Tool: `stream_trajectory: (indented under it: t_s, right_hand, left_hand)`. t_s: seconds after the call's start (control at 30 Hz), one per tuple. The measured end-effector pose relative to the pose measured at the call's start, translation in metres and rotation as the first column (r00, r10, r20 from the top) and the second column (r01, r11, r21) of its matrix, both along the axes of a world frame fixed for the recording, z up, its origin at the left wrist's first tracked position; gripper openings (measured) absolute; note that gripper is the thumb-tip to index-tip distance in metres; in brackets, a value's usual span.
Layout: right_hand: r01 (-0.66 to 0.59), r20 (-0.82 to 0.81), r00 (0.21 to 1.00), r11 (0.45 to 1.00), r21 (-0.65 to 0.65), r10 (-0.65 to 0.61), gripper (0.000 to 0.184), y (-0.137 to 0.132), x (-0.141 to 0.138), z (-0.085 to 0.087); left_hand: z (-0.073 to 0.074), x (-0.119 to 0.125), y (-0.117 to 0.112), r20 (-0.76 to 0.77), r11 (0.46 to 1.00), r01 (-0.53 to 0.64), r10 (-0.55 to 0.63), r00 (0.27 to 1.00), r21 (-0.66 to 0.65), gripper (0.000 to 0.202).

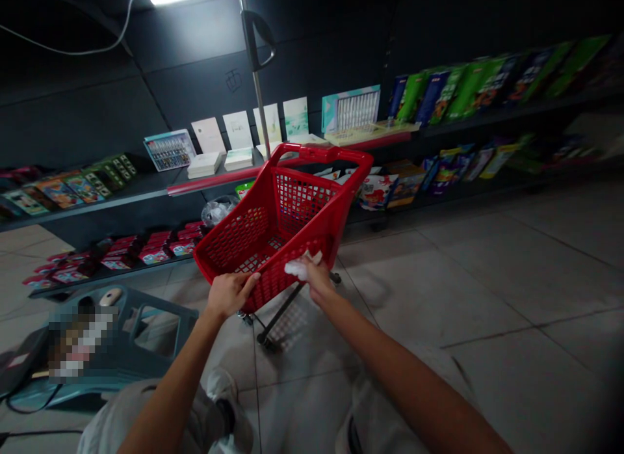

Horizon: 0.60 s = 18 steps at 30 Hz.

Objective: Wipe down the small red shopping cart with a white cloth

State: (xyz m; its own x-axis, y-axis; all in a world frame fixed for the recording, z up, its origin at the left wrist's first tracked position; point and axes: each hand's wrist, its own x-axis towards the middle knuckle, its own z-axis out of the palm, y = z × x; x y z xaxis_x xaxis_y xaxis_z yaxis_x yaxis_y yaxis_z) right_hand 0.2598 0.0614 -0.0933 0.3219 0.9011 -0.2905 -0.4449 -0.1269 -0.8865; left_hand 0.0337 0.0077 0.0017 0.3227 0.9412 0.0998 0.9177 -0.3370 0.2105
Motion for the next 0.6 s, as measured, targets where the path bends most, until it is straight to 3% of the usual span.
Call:
stream_trajectory:
  t_s: [0.07, 0.1, 0.17, 0.23, 0.3, 0.4, 0.5, 0.6]
  right_hand:
    - [0.128, 0.246, 0.956, 0.981, 0.143, -0.161, 0.041, 0.011, 0.028, 0.025]
    - [0.139, 0.388, 0.894, 0.961, 0.239, -0.226, 0.042, 0.013, 0.039, 0.039]
    - [0.025, 0.644, 0.697, 0.908, 0.419, -0.317, 0.040, 0.010, 0.053, 0.066]
    - [-0.220, 0.807, 0.483, 0.846, 0.486, -0.339, 0.034, 0.000, 0.053, 0.092]
    - [-0.486, 0.906, 0.299, 0.769, 0.415, -0.299, 0.032, -0.009, 0.040, 0.112]
    - [-0.763, 0.978, 0.031, 0.627, 0.158, -0.209, 0.029, -0.017, 0.002, 0.131]
    - [-0.872, 0.973, -0.174, 0.483, -0.080, -0.153, 0.023, -0.018, -0.042, 0.141]
    - [-0.854, 0.941, -0.327, 0.455, -0.253, -0.091, 0.032, -0.015, -0.076, 0.148]
  left_hand:
    - [0.000, 0.000, 0.000, -0.035, 1.000, 0.001, 0.000, 0.999, 0.014, 0.065]
    - [-0.001, -0.001, 0.000, -0.054, 1.000, 0.001, 0.000, 0.999, 0.025, 0.064]
    - [-0.002, -0.002, 0.001, -0.082, 0.999, 0.007, -0.004, 0.997, 0.046, 0.061]
    - [-0.004, -0.004, 0.002, -0.091, 0.998, 0.021, -0.016, 0.996, 0.051, 0.059]
    - [-0.005, -0.006, 0.003, -0.073, 0.998, 0.041, -0.038, 0.997, 0.043, 0.056]
    - [-0.005, -0.009, 0.005, -0.056, 0.998, 0.061, -0.059, 0.997, 0.028, 0.048]
    - [-0.007, -0.014, 0.008, -0.138, 1.000, 0.014, -0.012, 0.990, 0.014, 0.040]
    - [-0.011, -0.021, 0.013, -0.202, 1.000, -0.004, 0.007, 0.979, 0.013, 0.031]
